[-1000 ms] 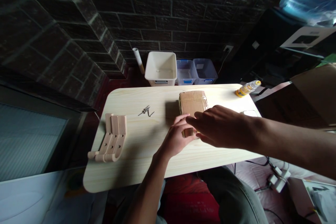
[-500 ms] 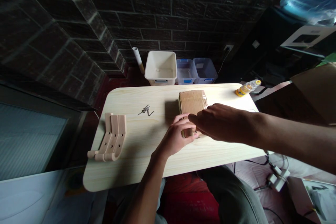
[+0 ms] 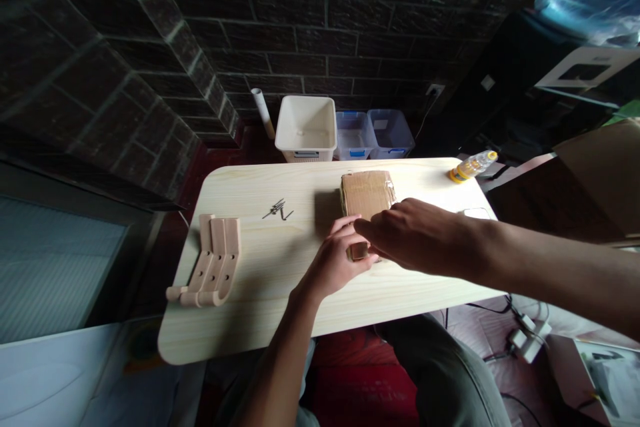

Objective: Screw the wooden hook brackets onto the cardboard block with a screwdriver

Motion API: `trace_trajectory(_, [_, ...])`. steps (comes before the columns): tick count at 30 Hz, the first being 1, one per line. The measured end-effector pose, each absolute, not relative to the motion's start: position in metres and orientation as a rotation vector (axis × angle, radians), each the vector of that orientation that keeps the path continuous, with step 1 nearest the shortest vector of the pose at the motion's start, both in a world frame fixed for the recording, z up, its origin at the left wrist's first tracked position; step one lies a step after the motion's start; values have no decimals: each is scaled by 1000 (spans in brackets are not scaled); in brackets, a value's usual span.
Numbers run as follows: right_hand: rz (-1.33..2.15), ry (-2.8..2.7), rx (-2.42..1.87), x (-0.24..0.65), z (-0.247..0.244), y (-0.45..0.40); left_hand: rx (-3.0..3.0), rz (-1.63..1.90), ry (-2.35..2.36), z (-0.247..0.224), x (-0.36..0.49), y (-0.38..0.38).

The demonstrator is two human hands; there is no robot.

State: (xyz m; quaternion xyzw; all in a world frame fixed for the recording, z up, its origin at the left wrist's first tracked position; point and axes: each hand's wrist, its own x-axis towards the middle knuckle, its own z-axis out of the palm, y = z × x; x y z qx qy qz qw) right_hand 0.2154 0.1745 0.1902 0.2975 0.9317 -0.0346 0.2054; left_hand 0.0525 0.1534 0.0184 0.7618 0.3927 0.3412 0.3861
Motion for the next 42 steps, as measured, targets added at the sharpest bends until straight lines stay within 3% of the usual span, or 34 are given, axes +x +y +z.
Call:
trace_trajectory(5, [-16,2532,918,216,192,175,1952,895,968,19,52,153])
trace_trajectory(13, [-252,2553,883,221,194,171,1938,890,984,20,53,154])
trace_trajectory(21, [-34,2527,917,224,192,174,1937,890,963,22,52,154])
trace_trajectory(29, [-132,2574,824,228,187,172,1940,885,966,22,51,153])
trace_trajectory(36, [40,2536,876,220,191,173,1954,875,964,25,52,154])
trace_trajectory(42, [-95,2581,912,224,189,168,1912,889,1012,20,53,153])
